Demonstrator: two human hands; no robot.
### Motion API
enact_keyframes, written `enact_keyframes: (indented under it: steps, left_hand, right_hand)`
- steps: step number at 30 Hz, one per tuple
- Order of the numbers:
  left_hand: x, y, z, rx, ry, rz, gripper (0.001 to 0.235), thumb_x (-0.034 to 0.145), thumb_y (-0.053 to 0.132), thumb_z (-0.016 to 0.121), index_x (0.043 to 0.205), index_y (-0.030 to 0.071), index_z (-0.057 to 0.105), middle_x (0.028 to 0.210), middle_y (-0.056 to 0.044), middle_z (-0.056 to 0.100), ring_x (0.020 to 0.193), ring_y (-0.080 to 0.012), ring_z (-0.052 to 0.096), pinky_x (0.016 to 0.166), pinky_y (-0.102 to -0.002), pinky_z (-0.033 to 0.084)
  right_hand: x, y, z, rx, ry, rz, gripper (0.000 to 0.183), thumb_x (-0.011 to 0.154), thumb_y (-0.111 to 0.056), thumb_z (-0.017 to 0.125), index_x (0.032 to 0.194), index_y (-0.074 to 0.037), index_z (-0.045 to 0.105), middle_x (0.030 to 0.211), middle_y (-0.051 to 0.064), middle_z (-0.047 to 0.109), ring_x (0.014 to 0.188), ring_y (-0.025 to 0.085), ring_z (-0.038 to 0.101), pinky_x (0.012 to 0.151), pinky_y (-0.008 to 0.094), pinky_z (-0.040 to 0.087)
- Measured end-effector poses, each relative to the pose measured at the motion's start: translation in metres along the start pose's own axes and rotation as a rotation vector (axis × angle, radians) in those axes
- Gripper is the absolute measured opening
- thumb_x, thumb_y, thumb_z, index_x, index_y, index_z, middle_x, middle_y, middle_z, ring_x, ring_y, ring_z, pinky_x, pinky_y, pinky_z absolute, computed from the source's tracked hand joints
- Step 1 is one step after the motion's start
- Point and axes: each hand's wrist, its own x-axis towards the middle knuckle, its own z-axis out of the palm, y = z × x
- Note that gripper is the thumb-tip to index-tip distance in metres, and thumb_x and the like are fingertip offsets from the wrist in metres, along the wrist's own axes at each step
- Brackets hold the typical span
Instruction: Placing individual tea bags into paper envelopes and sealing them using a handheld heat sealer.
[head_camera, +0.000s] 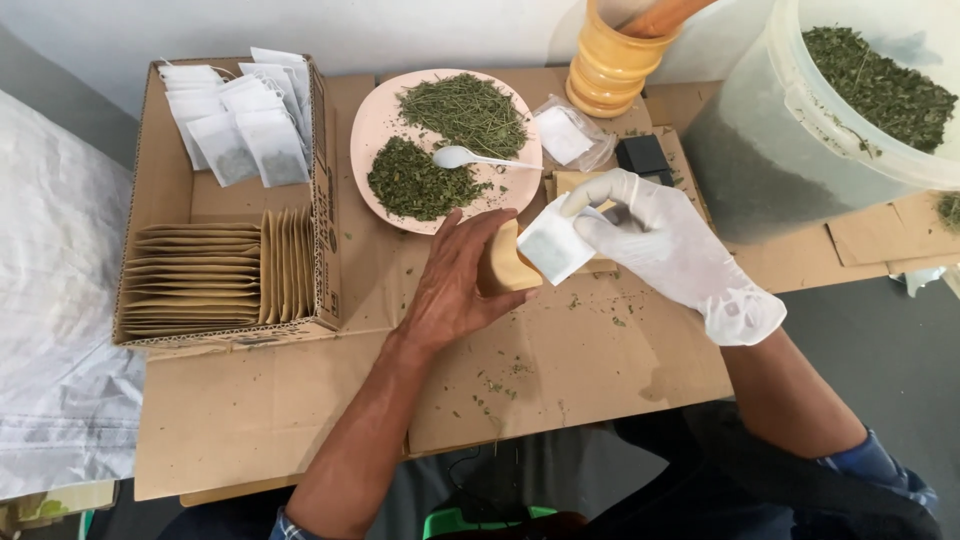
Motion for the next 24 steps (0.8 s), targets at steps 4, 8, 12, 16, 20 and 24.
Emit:
enact_keyframes:
  steps: [4, 8, 12, 16, 20, 24]
  left_hand:
    - [0.001, 0.000, 0.000, -0.004, -0.023, -0.004, 0.104, 0.076, 0.040, 0.106, 0.160, 0.011, 0.053, 0.160, -0.014, 0.065, 0.156, -0.0326, 0.056, 0.142, -0.062, 0.019]
    - [0.000, 0.000, -0.002, -0.003, -0.031, -0.006, 0.102, 0.078, 0.041, 0.104, 0.161, 0.011, 0.052, 0.162, -0.012, 0.063, 0.157, -0.0309, 0.055, 0.141, -0.060, 0.019]
    - [-0.001, 0.000, -0.001, 0.005, -0.032, -0.008, 0.102, 0.079, 0.041, 0.103, 0.162, 0.011, 0.051, 0.164, -0.012, 0.062, 0.158, -0.0303, 0.054, 0.142, -0.060, 0.018]
    - [0.001, 0.003, -0.001, 0.008, -0.046, -0.011, 0.106, 0.077, 0.039, 0.103, 0.164, 0.011, 0.049, 0.165, -0.012, 0.060, 0.158, -0.0313, 0.053, 0.141, -0.061, 0.018]
    - [0.000, -0.001, 0.001, -0.003, -0.033, -0.054, 0.110, 0.076, 0.042, 0.104, 0.165, 0.012, 0.048, 0.162, -0.015, 0.062, 0.155, -0.0335, 0.056, 0.141, -0.063, 0.019]
    - [0.004, 0.002, -0.003, 0.027, 0.003, -0.085, 0.108, 0.079, 0.048, 0.102, 0.164, 0.010, 0.047, 0.161, -0.017, 0.061, 0.154, -0.0348, 0.058, 0.139, -0.063, 0.022]
  right_hand:
    - [0.006, -0.005, 0.003, -0.029, -0.018, 0.000, 0.024, 0.102, -0.011, 0.073, 0.124, -0.011, 0.083, 0.116, 0.012, 0.073, 0.092, 0.019, 0.072, 0.084, 0.038, 0.065]
    - [0.010, -0.010, 0.004, -0.091, 0.000, 0.051, 0.020, 0.104, -0.014, 0.074, 0.122, -0.014, 0.083, 0.115, 0.011, 0.074, 0.093, 0.020, 0.075, 0.082, 0.036, 0.067]
    - [0.012, -0.005, 0.007, -0.088, 0.003, 0.076, 0.021, 0.103, -0.016, 0.075, 0.123, -0.013, 0.082, 0.117, 0.013, 0.075, 0.094, 0.022, 0.079, 0.082, 0.038, 0.068]
    - [0.013, -0.015, 0.012, -0.058, 0.012, 0.099, 0.023, 0.103, -0.016, 0.074, 0.124, -0.011, 0.082, 0.116, 0.012, 0.074, 0.093, 0.021, 0.077, 0.083, 0.034, 0.070]
    - [0.013, -0.016, 0.017, -0.173, 0.033, 0.039, 0.025, 0.104, -0.014, 0.072, 0.126, -0.016, 0.083, 0.122, 0.013, 0.076, 0.096, 0.022, 0.081, 0.080, 0.033, 0.072]
    - [0.014, -0.016, 0.029, -0.300, 0.072, -0.151, 0.026, 0.105, -0.011, 0.074, 0.129, -0.014, 0.082, 0.122, 0.017, 0.079, 0.110, 0.034, 0.083, 0.086, 0.043, 0.072]
